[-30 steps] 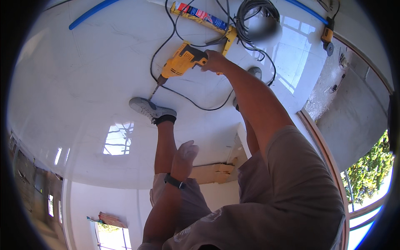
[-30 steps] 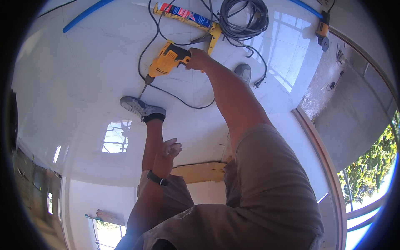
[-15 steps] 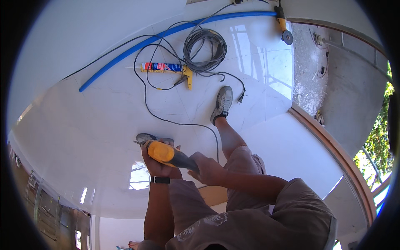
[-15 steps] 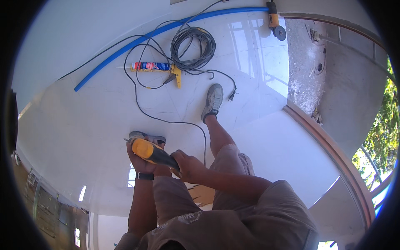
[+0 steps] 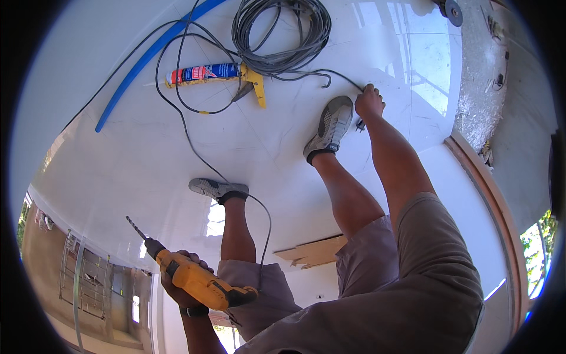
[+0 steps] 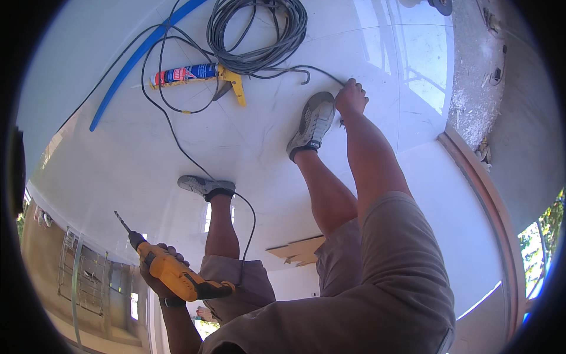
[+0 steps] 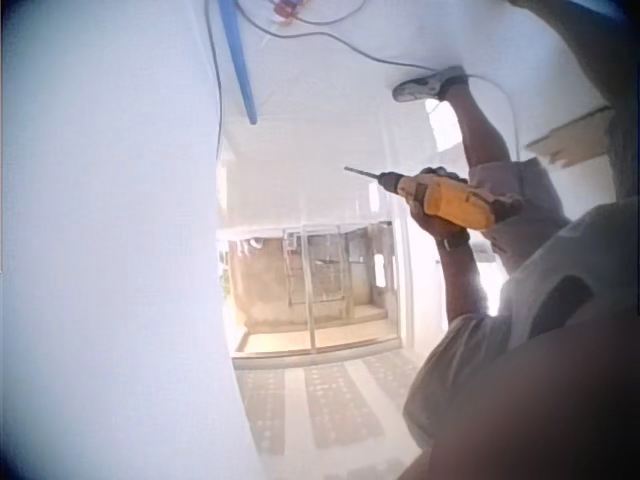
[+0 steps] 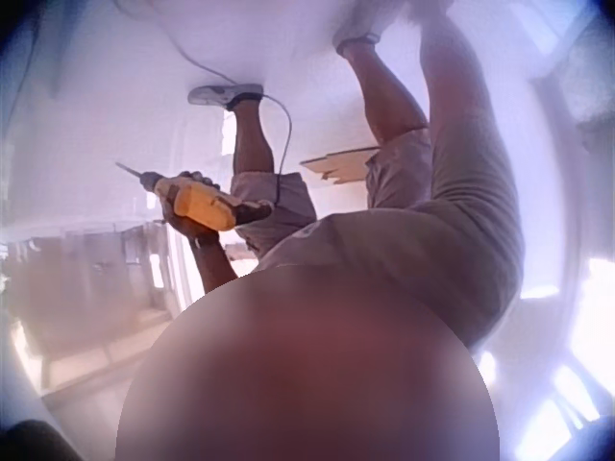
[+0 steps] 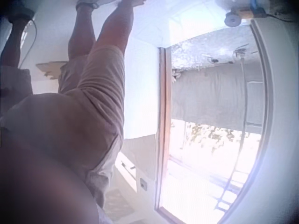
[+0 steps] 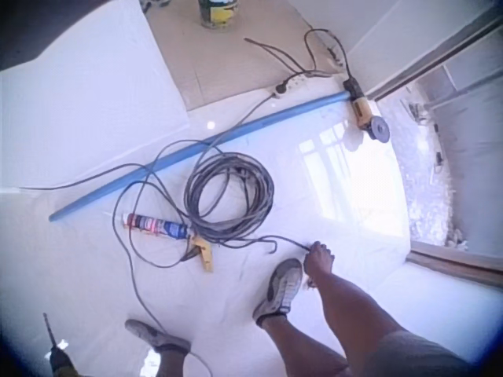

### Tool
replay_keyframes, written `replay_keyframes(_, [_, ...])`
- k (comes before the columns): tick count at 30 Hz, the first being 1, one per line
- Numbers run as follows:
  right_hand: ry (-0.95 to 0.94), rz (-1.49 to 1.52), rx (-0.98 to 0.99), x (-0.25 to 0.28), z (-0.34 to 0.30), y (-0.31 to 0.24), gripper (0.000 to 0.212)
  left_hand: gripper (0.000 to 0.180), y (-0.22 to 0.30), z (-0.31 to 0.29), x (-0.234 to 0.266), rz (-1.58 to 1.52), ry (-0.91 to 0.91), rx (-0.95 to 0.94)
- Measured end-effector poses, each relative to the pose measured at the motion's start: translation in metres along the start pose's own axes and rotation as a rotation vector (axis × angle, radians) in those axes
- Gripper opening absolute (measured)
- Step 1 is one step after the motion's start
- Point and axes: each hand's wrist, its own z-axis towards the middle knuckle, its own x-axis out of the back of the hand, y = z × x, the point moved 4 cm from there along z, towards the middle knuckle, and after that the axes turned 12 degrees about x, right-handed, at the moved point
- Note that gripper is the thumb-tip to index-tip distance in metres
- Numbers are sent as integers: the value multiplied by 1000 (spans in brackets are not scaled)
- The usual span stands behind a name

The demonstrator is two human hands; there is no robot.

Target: The person marks two points on a tiled wall with a marker, then uses a corded drill to create holes at those locations. After drilling, the person walks to an adjacent room and opens a plastic bag containing small hardware items.

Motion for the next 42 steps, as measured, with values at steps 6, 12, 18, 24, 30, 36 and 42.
replay_keyframes(6, [-122, 189, 96, -7, -109, 44, 21, 71, 6, -34, -11, 39, -166, -27])
replay_keyframes(12, [-202, 50, 95, 47, -189, 40, 27, 73, 46, -84, -19, 135, -305, -119])
replay_keyframes(18, [-171, 226, 379, 27, -282, -115, 22, 74, 88, -104, 17, 258, -351, -177])
replay_keyframes(24, [-454, 614, 985, 160, -558, -233, 24, 70, 136, -207, 60, 276, -363, -360])
replay_keyframes(30, [-413, 800, 1071, 324, -721, -173, 26, 67, 178, -347, 83, 310, -433, -618])
replay_keyframes(36, [51, 822, 775, 432, -826, -69, 22, 64, 198, -513, 70, 294, -632, -968])
replay_keyframes(42, [743, 478, 703, 503, -846, -27, 14, 57, 156, -643, 21, 319, -807, -1259])
